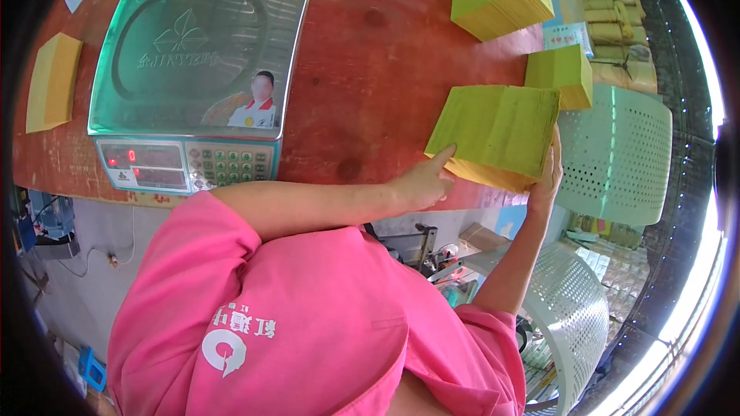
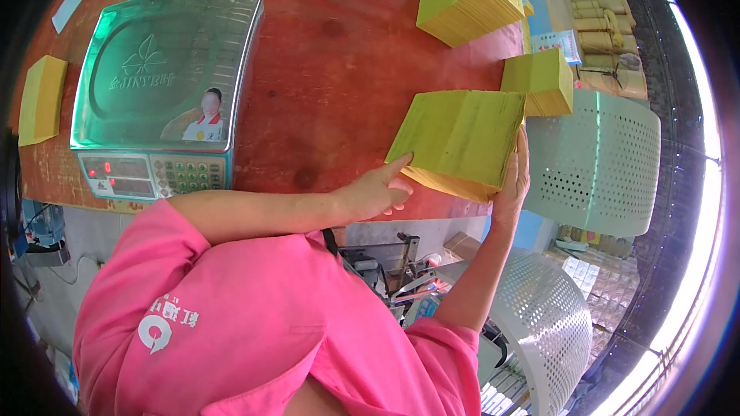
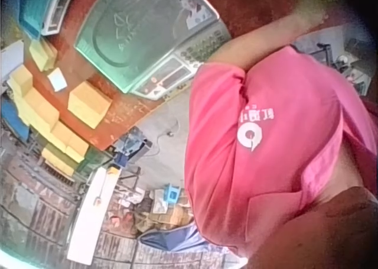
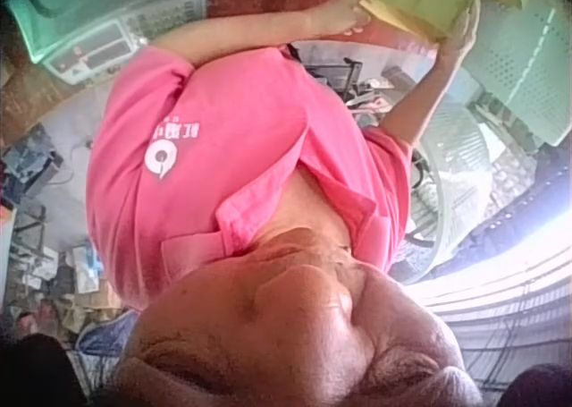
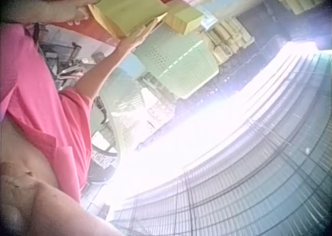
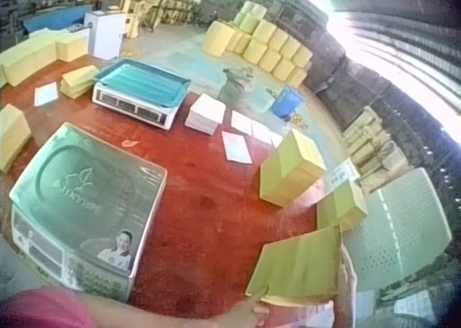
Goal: Weighing and stacking embossed yellow paper blocks in a paper mill.
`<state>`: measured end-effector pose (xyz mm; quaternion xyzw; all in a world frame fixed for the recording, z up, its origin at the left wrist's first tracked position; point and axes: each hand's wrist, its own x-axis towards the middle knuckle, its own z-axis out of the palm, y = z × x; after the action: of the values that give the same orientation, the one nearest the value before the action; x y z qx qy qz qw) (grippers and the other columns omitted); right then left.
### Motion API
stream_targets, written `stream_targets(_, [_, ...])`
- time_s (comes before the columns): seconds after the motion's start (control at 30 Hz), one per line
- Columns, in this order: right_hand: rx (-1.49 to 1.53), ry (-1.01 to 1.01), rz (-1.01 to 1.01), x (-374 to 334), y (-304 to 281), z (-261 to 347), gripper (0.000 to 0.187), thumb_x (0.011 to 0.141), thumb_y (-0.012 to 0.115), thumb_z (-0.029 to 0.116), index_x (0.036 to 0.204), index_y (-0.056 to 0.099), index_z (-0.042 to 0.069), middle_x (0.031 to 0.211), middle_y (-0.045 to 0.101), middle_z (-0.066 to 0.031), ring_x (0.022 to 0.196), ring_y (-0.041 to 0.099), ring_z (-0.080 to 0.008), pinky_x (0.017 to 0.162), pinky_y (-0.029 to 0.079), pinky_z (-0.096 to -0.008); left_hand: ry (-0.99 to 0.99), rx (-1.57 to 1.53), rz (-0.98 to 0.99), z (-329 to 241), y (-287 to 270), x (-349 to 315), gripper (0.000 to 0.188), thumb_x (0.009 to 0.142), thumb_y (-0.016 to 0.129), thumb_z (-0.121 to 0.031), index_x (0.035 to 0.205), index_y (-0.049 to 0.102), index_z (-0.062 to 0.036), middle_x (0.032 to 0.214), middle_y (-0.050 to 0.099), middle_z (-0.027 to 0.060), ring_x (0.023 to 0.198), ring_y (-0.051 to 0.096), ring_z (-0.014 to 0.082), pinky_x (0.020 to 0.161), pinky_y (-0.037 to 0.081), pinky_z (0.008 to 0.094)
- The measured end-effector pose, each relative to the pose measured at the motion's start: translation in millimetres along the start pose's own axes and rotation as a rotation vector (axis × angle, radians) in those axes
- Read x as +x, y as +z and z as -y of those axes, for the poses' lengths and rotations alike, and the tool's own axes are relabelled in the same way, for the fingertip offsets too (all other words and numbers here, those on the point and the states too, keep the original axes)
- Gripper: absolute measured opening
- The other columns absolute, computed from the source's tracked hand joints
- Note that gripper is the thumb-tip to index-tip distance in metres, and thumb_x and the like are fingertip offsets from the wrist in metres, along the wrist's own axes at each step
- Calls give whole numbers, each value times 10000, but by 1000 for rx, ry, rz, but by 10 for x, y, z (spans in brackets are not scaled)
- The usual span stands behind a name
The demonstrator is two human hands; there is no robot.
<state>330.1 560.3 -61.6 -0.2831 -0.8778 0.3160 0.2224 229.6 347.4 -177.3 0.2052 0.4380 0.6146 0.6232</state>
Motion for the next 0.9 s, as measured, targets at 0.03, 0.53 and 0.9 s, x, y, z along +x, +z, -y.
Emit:
stream_targets(0.03, [34,22,-6,-6,3,3,568,1019,416,349,1471,438,6,1518,441,-147,1403,394,-263,1165,287,-387,26,17,-13,15,18,-1,812,917,575,-140,1589,124,-78,1064,637,125,857,608,179,725,523,312])
stream_targets(0.53, [-4,-90,-79,-67,-5,-60,467,1026,417,207,1442,473,3,1512,449,-154,1417,394,-269,1169,289,-378,357,379,-276,-571,-33,174,313,940,568,-117,1204,604,47,908,680,88,777,610,97,689,500,275])
stream_targets(0.9, [-162,-96,-101,-2,-7,79,436,984,452,192,1371,543,12,1427,526,-186,1326,499,-321,1107,370,-386,442,437,-350,-676,255,435,277,967,558,-107,1179,643,49,1034,647,84,887,620,138,787,500,281])
